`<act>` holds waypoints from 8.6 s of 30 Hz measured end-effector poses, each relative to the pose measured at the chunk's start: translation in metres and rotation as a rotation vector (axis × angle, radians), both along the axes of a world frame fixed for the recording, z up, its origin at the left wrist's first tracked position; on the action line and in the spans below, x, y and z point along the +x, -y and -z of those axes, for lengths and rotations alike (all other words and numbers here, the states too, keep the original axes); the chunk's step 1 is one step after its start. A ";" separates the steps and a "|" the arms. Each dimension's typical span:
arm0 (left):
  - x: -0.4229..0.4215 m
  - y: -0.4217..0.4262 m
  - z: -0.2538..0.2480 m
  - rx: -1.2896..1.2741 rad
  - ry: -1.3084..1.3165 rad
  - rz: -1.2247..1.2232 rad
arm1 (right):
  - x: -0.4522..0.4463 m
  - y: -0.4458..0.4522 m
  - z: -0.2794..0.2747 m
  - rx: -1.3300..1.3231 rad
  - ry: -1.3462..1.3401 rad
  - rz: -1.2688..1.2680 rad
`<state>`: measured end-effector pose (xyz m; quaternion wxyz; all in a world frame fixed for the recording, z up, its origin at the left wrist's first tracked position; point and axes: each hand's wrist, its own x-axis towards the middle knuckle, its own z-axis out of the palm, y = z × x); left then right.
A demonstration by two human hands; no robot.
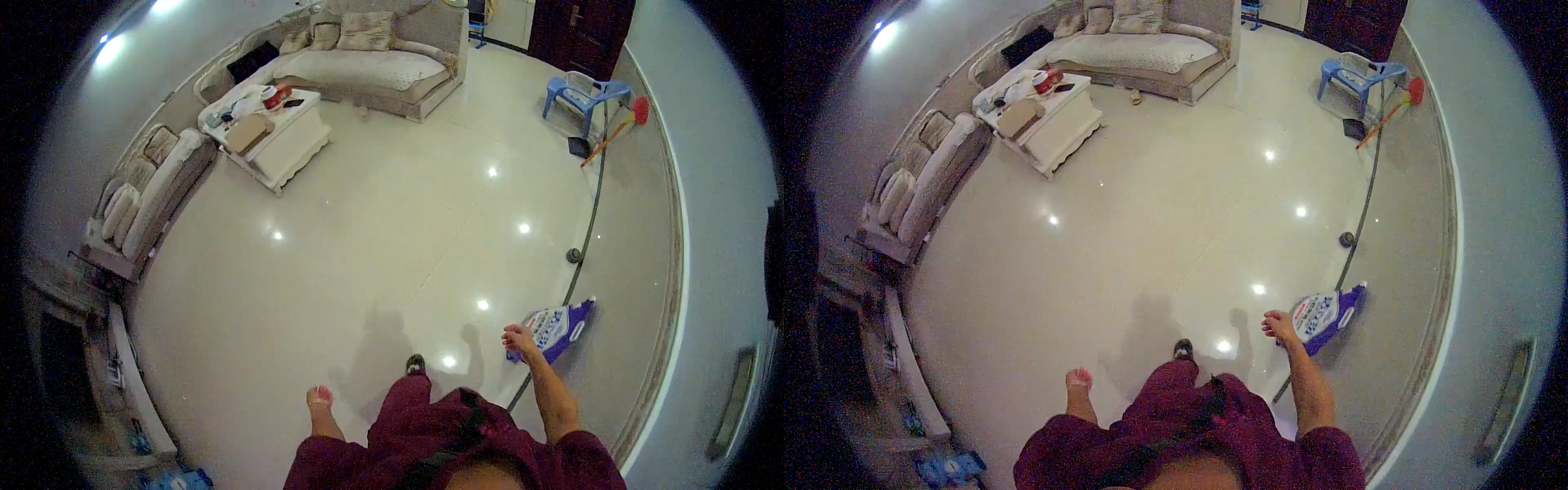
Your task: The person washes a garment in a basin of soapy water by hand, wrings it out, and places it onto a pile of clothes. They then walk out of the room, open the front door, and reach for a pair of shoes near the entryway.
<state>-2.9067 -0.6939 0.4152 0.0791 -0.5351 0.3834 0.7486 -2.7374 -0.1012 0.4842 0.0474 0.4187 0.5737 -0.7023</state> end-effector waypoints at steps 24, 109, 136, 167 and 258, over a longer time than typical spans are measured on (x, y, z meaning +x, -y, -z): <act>-0.512 -0.596 0.017 -0.102 0.198 0.952 | -0.282 -0.523 -0.005 0.008 0.185 0.604; -1.716 -3.186 -0.234 0.460 -0.732 1.412 | -1.389 -2.678 -0.119 0.155 -0.210 0.838; -1.851 -3.648 -0.468 -1.859 -2.287 1.302 | -1.790 -3.158 -0.343 2.008 0.225 0.088; -1.875 -3.688 -0.428 -1.758 -2.390 0.998 | -1.729 -3.093 -0.256 1.669 -0.174 0.552; -2.036 -4.547 0.049 -0.098 0.116 1.983 | -1.472 -3.926 0.172 1.376 0.635 -0.333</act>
